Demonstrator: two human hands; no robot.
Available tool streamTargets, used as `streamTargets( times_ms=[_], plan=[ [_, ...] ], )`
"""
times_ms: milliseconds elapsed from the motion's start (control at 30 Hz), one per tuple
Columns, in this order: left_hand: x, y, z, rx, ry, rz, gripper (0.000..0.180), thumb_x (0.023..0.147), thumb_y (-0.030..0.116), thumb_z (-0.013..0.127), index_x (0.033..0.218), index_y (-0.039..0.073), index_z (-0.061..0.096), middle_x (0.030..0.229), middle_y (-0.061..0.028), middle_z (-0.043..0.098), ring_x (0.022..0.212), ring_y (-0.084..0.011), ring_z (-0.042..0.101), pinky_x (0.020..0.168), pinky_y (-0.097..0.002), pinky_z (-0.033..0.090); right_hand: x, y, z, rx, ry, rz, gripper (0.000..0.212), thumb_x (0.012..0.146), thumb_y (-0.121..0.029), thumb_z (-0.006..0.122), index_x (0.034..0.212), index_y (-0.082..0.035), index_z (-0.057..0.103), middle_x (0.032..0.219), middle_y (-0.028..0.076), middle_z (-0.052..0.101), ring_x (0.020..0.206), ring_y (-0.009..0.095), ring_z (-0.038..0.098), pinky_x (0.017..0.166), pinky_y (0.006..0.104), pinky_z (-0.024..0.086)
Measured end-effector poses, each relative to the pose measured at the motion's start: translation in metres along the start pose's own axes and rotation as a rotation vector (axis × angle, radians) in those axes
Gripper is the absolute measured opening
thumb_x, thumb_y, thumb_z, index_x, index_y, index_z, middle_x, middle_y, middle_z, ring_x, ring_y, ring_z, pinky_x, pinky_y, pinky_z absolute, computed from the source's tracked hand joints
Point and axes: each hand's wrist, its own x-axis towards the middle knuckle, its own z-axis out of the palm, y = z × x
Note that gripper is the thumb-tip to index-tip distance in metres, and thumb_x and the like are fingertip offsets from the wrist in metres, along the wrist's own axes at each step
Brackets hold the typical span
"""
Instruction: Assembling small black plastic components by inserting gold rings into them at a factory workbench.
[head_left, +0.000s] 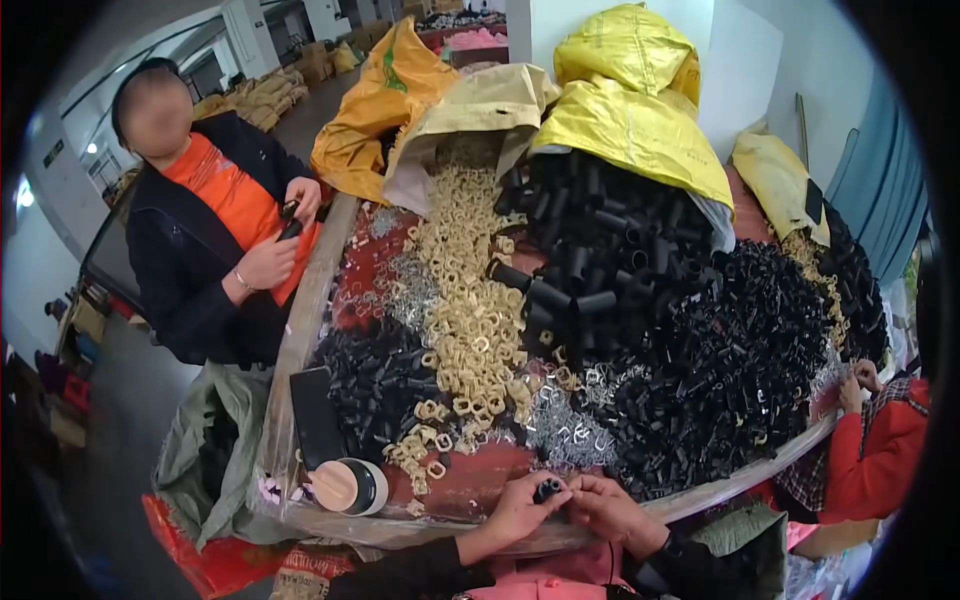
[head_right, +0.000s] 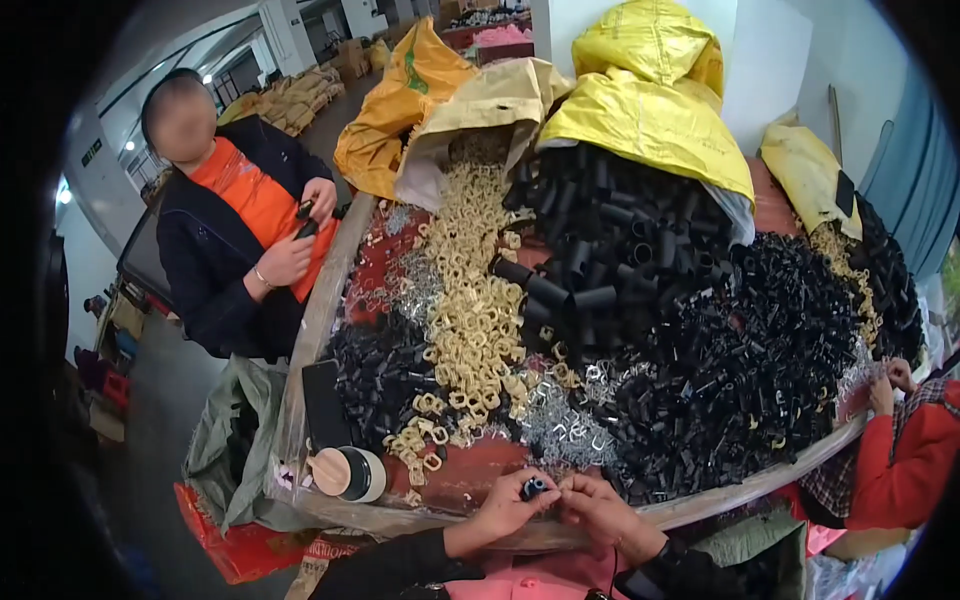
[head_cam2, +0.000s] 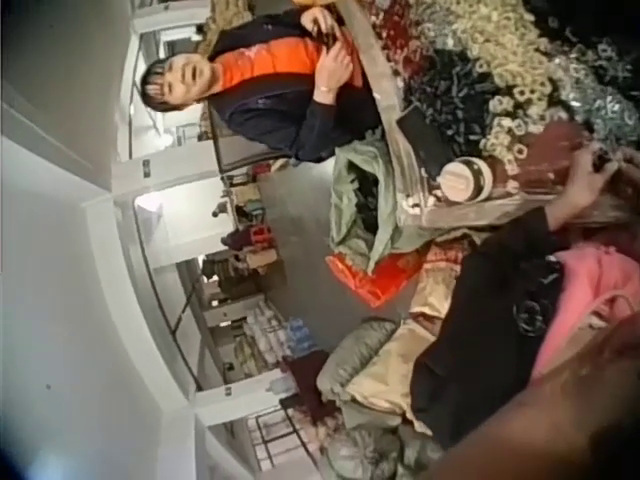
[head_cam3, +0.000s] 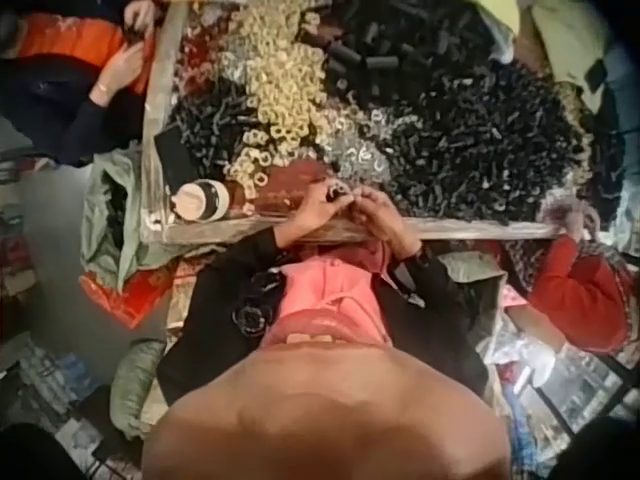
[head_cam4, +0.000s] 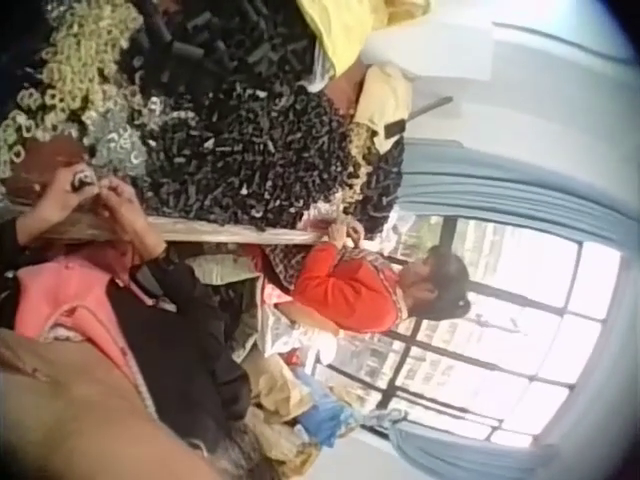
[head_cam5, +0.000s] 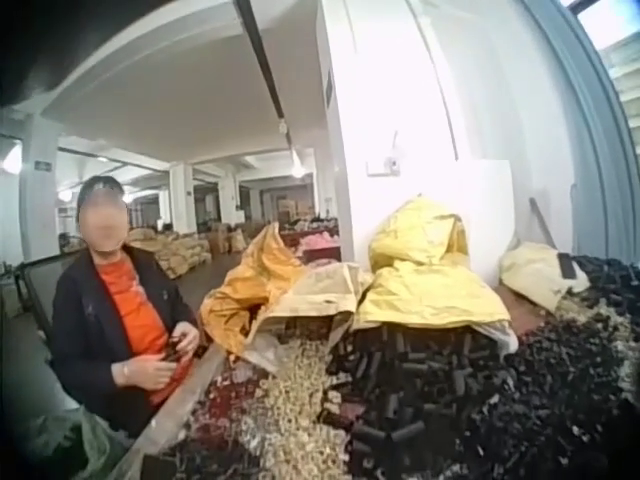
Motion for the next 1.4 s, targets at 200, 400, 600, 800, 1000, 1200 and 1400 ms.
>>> streamTargets(
  times_ms=[200, 400, 600, 800, 1000, 1200, 1400],
  plan=[
    [0.0, -0.005, -0.002, -0.001, 0.027, 0.02, 0.013, 0.078, 0.017, 0.06, 0.082, 0.005, 0.056, 0.063, 0.0007, 0.052, 0.06, -0.0044, 0.047, 0.053, -0.0202, 0.039, -0.003, 0.009, 0.004, 0.038, 0.017, -0.002, 0.009, 0.085, -0.013, 0.047, 0.084, -0.004, 0.049, 0.065, 0.0, 0.044, 0.054, 0.008, 0.04, 0.049, 0.0198, 0.034],
    [-0.014, 0.008, -0.002, 0.064, 0.022, 0.074, 0.021, 0.076, 0.023, 0.061, 0.08, 0.003, 0.056, 0.063, -0.0034, 0.055, 0.057, -0.0083, 0.048, 0.054, -0.0251, 0.041, -0.013, 0.01, 0.009, -0.03, -0.026, -0.06, 0.01, 0.085, -0.014, 0.048, 0.085, -0.004, 0.049, 0.065, 0.0, 0.045, 0.054, 0.009, 0.04, 0.05, 0.0196, 0.034],
    [-0.022, 0.018, -0.002, 0.004, -0.036, 0.1, 0.023, 0.076, 0.024, 0.061, 0.078, 0.003, 0.055, 0.062, -0.0025, 0.054, 0.055, -0.0067, 0.045, 0.052, -0.0237, 0.039, -0.022, 0.016, 0.007, 0.026, -0.107, -0.026, 0.013, 0.084, -0.015, 0.049, 0.086, -0.003, 0.05, 0.067, 0.002, 0.048, 0.055, 0.009, 0.04, 0.052, 0.0209, 0.034],
    [-0.024, 0.008, -0.005, 0.029, -0.072, 0.06, 0.02, 0.077, 0.022, 0.061, 0.079, 0.003, 0.054, 0.06, 0.0, 0.052, 0.056, -0.0053, 0.045, 0.052, -0.0228, 0.038, -0.022, 0.018, 0.008, -0.009, -0.129, -0.027, 0.013, 0.085, -0.015, 0.048, 0.085, -0.003, 0.051, 0.066, 0.001, 0.048, 0.055, 0.008, 0.042, 0.051, 0.0194, 0.035],
    [-0.028, 0.008, -0.006, -0.298, -0.144, -0.088, 0.022, 0.079, 0.024, 0.057, 0.088, 0.004, 0.052, 0.07, 0.0013, 0.052, 0.06, -0.0052, 0.045, 0.054, -0.0205, 0.038, -0.026, 0.019, 0.011, -0.228, -0.066, -0.006, 0.011, 0.084, -0.013, 0.047, 0.082, -0.003, 0.051, 0.066, 0.0, 0.048, 0.056, 0.008, 0.042, 0.051, 0.0193, 0.034],
    [-0.017, -0.018, -0.015, -0.675, -0.202, -0.243, 0.028, 0.083, 0.022, 0.051, 0.105, 0.005, 0.047, 0.085, -0.0016, 0.052, 0.066, -0.0059, 0.048, 0.057, -0.0193, 0.041, -0.021, 0.007, 0.007, -0.696, -0.047, -0.132, 0.011, 0.083, -0.013, 0.049, 0.082, -0.003, 0.054, 0.069, -0.002, 0.051, 0.059, 0.007, 0.047, 0.051, 0.0196, 0.036],
    [-0.008, -0.009, -0.013, -0.594, -0.192, -0.236, 0.031, 0.085, 0.018, 0.049, 0.111, 0.003, 0.044, 0.086, -0.0029, 0.052, 0.073, -0.0074, 0.051, 0.06, -0.0205, 0.045, -0.019, -0.008, 0.02, -1.235, 0.063, -0.471, 0.008, 0.075, -0.009, 0.056, 0.077, -0.002, 0.055, 0.066, 0.007, 0.053, 0.057, 0.018, 0.051, 0.051, 0.0277, 0.041]
  ],
)
